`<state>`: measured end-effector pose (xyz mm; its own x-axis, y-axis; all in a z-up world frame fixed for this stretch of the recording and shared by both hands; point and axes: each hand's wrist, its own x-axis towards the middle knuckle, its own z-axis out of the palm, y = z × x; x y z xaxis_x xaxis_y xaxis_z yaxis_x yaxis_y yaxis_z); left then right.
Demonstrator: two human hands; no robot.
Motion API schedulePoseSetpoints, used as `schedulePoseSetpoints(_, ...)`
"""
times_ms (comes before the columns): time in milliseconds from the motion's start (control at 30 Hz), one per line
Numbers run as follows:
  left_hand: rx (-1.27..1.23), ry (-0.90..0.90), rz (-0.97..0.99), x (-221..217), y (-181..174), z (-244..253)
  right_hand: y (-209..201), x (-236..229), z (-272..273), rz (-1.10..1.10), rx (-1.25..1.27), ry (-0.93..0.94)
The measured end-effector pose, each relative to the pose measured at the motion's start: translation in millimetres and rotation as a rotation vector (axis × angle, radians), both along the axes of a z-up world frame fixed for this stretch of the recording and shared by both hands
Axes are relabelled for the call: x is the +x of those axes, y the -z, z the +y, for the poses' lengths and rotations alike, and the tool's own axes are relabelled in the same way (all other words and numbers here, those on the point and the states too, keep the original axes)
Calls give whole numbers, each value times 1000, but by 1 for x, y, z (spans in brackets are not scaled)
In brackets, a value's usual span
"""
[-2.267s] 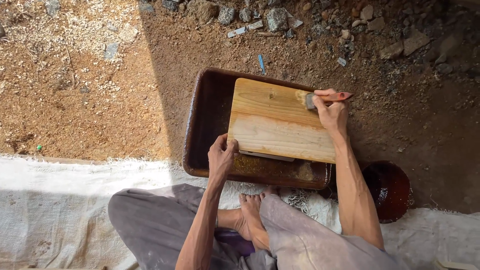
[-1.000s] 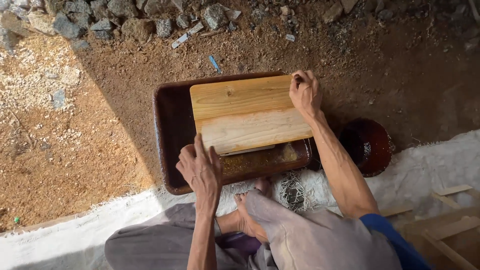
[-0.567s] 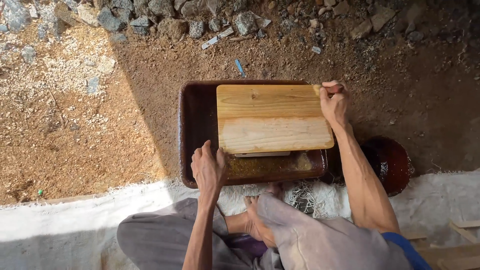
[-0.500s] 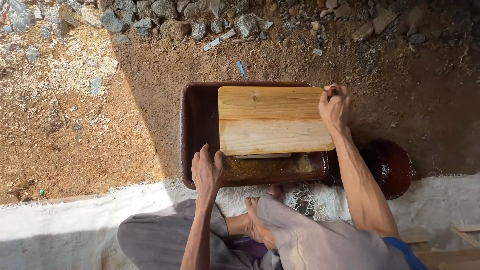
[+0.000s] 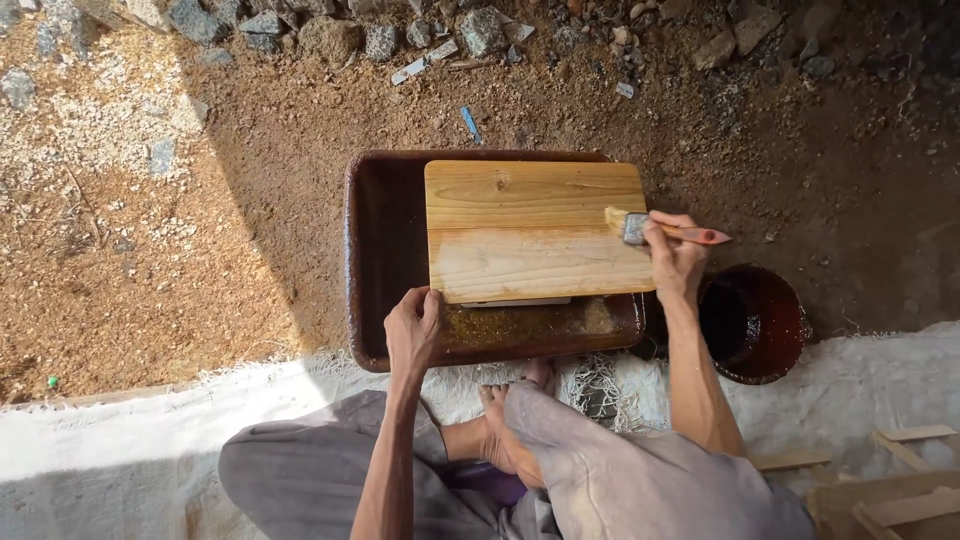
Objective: Applying a dark wood stain to a small wooden table using a paintbrush in a workshop setting.
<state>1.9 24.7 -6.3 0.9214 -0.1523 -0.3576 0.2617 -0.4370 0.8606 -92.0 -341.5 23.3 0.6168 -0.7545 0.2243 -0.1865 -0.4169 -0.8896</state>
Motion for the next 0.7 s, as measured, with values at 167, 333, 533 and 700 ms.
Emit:
schedulePoseSetpoints(167, 5, -40, -11, -5, -2, -9, 13, 6, -69, 303, -383, 144)
schedulePoseSetpoints(333, -10, -83, -19, -3, 7, -10, 20, 54, 43, 368, -712, -44)
schedulePoseSetpoints(533, -4, -86, -16, -1, 23, -7, 28, 123, 187, -46, -659, -489)
schedulePoseSetpoints(700, -58, -82, 31, -4, 2, -2, 23, 137, 179, -82, -252, -471)
